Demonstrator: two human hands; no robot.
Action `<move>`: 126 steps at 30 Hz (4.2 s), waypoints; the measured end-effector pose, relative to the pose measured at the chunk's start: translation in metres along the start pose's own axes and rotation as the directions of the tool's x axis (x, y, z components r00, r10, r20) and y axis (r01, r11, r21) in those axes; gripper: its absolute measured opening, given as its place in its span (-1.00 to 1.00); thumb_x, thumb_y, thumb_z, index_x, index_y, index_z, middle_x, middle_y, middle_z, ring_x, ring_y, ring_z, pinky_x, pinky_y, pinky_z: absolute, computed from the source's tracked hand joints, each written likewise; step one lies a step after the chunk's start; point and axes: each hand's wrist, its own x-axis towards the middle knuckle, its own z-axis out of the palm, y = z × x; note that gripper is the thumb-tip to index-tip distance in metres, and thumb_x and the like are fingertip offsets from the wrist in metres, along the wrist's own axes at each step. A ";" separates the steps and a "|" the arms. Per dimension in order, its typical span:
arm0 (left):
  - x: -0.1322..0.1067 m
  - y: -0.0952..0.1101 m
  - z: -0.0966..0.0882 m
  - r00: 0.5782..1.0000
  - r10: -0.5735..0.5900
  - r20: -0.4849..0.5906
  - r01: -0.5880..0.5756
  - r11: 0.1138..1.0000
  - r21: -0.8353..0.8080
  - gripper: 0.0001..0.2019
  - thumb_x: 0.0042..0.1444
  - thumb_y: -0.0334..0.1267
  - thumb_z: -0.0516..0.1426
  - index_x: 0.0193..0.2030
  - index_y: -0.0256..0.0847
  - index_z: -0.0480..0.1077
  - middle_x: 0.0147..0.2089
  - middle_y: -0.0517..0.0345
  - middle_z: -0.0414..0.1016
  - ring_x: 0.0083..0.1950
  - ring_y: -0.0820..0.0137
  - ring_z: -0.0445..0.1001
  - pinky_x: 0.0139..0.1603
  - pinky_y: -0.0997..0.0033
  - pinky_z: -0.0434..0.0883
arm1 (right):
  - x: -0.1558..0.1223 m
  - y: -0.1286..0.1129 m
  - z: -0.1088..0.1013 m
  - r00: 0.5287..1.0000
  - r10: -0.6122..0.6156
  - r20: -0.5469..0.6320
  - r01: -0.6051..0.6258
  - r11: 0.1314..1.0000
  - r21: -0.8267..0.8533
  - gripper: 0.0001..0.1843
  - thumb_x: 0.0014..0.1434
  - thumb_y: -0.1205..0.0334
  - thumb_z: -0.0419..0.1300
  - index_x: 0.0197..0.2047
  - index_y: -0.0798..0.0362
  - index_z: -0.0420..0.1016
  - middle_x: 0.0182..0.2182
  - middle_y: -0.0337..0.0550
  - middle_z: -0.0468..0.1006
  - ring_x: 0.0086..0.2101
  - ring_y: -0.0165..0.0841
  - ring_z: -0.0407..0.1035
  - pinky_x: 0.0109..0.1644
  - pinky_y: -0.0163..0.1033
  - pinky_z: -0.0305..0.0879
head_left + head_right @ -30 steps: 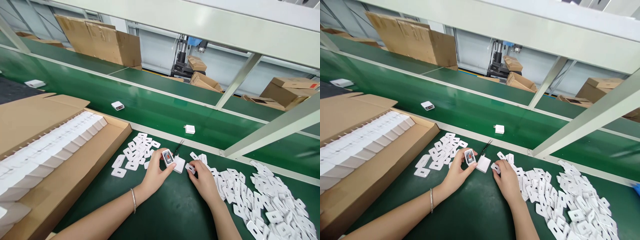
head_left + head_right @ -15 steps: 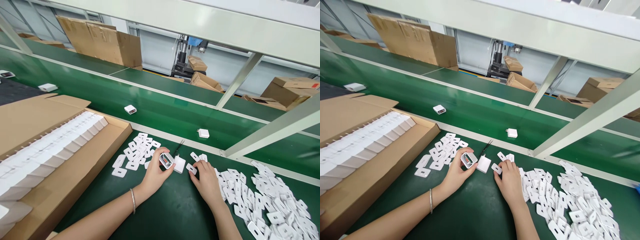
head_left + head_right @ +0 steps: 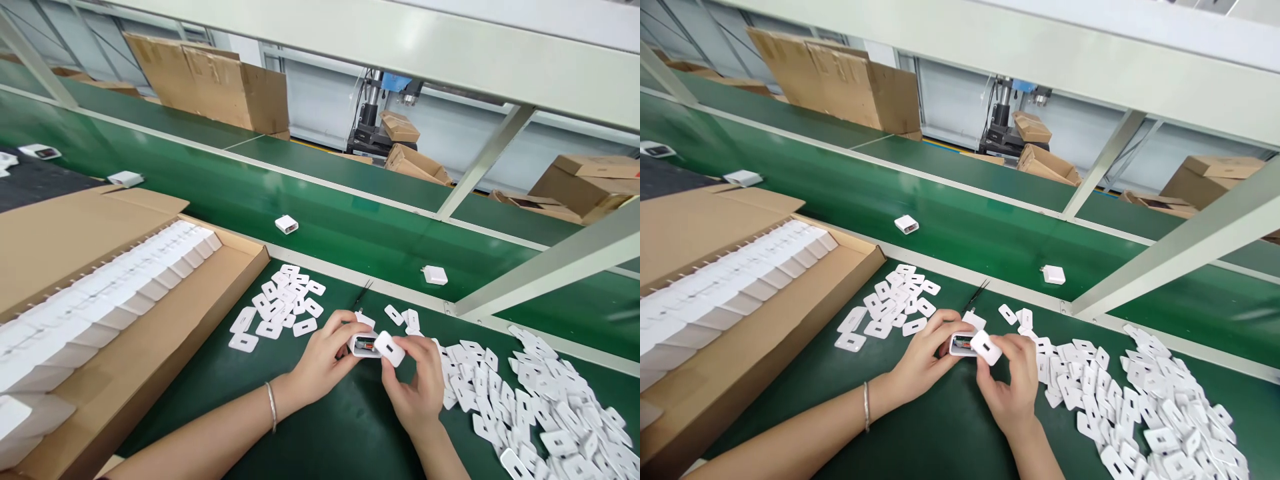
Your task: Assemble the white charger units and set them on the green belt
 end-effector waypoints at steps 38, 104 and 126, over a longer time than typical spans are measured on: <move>-0.003 0.009 0.000 0.986 0.161 0.049 -0.151 0.975 -0.166 -0.66 0.51 -0.24 -0.05 0.34 0.00 0.29 0.29 -0.03 0.44 0.37 0.18 0.37 0.38 0.07 0.37 | -0.010 -0.002 0.017 0.886 0.253 0.388 -0.393 0.854 0.340 -0.54 0.51 -0.12 -0.12 0.23 -0.07 0.35 -0.06 -0.05 0.56 -0.17 -0.21 0.51 -0.09 -0.12 0.51; 0.011 -0.008 -0.006 0.990 0.125 0.072 -0.115 0.984 -0.135 -0.68 0.37 0.06 0.14 0.09 -0.08 0.31 -0.13 0.16 0.41 -0.08 0.27 0.46 0.54 -0.18 0.10 | -0.008 0.011 0.020 0.917 0.255 0.307 -0.352 0.879 0.321 -0.61 0.33 -0.17 0.23 0.04 -0.09 0.44 -0.18 -0.13 0.49 -0.19 -0.18 0.38 -0.17 -0.11 0.33; 0.023 -0.029 -0.016 0.987 -0.133 0.088 0.112 0.972 0.208 -0.60 0.34 -0.03 0.19 0.27 -0.02 0.42 0.14 -0.06 0.41 0.30 0.03 0.30 0.34 -0.09 0.34 | -0.007 0.047 0.021 0.903 0.308 0.300 -0.250 0.944 -0.217 -0.58 0.52 0.08 -0.05 0.26 -0.09 0.50 0.10 -0.01 0.52 0.08 -0.07 0.33 0.17 0.12 0.29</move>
